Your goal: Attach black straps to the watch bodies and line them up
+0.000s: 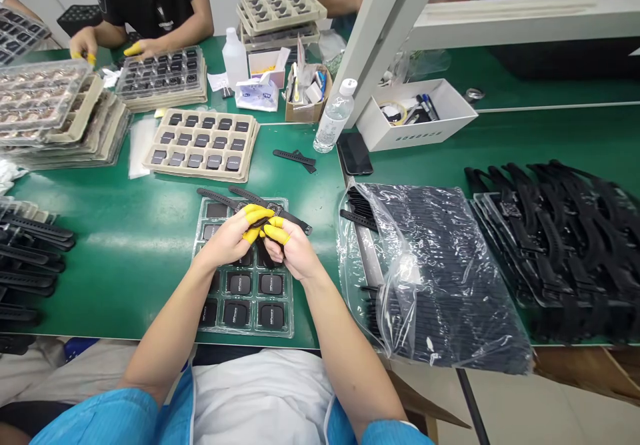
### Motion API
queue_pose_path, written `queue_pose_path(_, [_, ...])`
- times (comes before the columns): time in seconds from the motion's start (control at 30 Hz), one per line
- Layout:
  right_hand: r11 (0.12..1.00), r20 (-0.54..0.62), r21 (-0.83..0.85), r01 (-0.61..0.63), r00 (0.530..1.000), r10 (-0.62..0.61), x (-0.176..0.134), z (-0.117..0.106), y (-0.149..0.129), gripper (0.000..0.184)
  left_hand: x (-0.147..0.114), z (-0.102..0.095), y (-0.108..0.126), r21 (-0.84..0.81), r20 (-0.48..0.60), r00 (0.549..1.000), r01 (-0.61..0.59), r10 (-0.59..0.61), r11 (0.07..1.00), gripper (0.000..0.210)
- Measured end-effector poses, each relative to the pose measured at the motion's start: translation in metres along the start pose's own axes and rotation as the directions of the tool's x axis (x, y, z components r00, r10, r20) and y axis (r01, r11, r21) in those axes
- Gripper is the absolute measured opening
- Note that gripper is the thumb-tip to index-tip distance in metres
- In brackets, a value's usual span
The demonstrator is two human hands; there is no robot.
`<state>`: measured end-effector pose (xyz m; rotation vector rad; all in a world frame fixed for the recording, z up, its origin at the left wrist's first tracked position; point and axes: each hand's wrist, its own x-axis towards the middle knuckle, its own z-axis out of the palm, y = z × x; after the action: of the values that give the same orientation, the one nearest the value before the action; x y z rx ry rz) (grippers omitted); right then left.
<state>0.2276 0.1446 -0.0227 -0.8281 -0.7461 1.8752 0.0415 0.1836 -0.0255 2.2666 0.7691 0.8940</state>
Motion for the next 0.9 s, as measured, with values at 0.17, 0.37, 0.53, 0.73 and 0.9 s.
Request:
queue_pose_path(0.17, [1.0, -0.017, 0.011, 0.03, 0.999, -0.029, -0.0003, 0.0026, 0.0005, 0.037, 0.0005, 0.0009, -0.0004, -0.014, -0.056, 0.998, -0.003, 0.002, 1.0, 0.046])
queue_pose_path(0.37, [0.998, 0.11, -0.064, -0.012, 0.994, 0.019, -0.0041, 0.0031, 0.0014, 0.035, -0.0007, -0.0002, -0.0033, 0.006, 0.009, 1.0, -0.017, 0.017, 1.0, 0.051])
queue_pose_path(0.53, [0.998, 0.056, -0.054, -0.012, 0.998, 0.015, -0.0033, 0.001, -0.0015, 0.034, -0.001, -0.0023, -0.0015, -0.001, 0.04, 0.999, -0.013, 0.013, 1.0, 0.05])
queue_pose_path(0.73, [1.0, 0.042, -0.025, -0.011, 0.999, 0.012, -0.002, 0.0032, -0.0006, 0.035, -0.0009, -0.0018, 0.0002, 0.013, 0.039, 0.999, -0.01, 0.01, 1.0, 0.051])
queue_pose_path(0.9, [1.0, 0.009, 0.024, 0.013, 1.0, -0.013, -0.0013, 0.0069, 0.001, 0.034, 0.0003, 0.0004, 0.0019, 0.039, -0.005, 1.0, 0.0, 0.0, 0.999, 0.05])
